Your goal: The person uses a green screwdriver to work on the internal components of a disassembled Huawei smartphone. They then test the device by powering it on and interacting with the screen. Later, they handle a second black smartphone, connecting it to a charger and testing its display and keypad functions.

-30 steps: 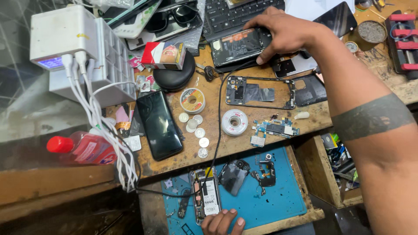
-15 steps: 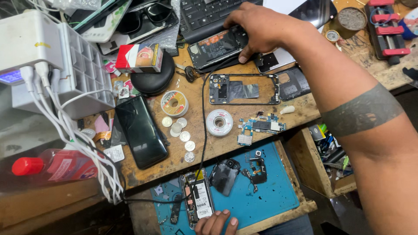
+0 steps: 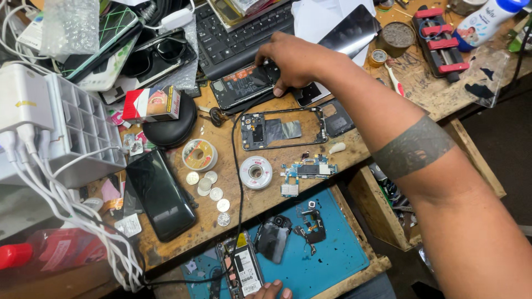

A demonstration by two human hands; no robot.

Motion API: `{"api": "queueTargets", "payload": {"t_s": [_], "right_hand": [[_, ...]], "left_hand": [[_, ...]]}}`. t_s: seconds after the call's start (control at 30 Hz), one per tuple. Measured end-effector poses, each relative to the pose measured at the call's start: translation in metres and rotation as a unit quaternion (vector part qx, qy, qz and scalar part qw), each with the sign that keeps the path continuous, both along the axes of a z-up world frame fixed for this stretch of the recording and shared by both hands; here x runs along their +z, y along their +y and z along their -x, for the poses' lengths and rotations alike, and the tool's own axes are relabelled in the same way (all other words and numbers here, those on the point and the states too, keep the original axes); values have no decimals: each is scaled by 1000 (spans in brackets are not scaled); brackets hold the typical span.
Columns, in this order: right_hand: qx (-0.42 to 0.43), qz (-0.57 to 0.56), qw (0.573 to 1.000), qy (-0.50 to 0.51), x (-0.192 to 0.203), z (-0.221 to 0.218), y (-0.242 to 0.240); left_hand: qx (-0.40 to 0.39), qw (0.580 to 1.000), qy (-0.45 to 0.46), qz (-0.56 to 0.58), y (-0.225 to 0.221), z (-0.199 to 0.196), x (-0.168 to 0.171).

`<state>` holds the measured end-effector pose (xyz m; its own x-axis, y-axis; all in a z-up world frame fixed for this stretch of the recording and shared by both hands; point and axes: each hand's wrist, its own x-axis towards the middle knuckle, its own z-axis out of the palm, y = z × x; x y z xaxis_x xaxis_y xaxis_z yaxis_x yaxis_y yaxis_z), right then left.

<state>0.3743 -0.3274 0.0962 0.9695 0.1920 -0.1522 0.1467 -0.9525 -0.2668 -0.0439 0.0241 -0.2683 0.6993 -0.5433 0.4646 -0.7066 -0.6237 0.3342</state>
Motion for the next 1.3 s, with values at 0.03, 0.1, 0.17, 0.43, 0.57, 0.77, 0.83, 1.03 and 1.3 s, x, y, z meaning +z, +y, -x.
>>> {"api": "queueTargets", "payload": {"t_s": [0.03,0.1,0.17,0.43,0.57,0.77,0.83,1.03,1.3], "right_hand": [[3,-1,1000,-4,0,0,0],[5,-9,1000,-22,1,4,-1],[1,-25,998,-51,2,8,-5],[-18,-279,910,-308,30,79,-90],[-40,-410,836,-362,36,167,-115],[-212,-418,787,-401,-34,305,-103],[-215,-437,772,-409,-67,332,-94],[-249,-465,753,-393,-135,386,-71],[-315,-477,754,-324,-153,405,-64]], "left_hand": [[1,1000,2,-1,-1,0,0],[3,1000,4,-5,-2,0,1],[7,1000,4,-10,-3,0,2],[-6,1000,5,-21,10,-12,8],[-79,996,-5,-47,22,-30,39],[50,991,-105,74,-32,-42,164],[30,995,-53,81,-34,-45,200],[25,988,10,149,-45,-58,273],[-12,984,-63,167,-101,-162,380]]}}
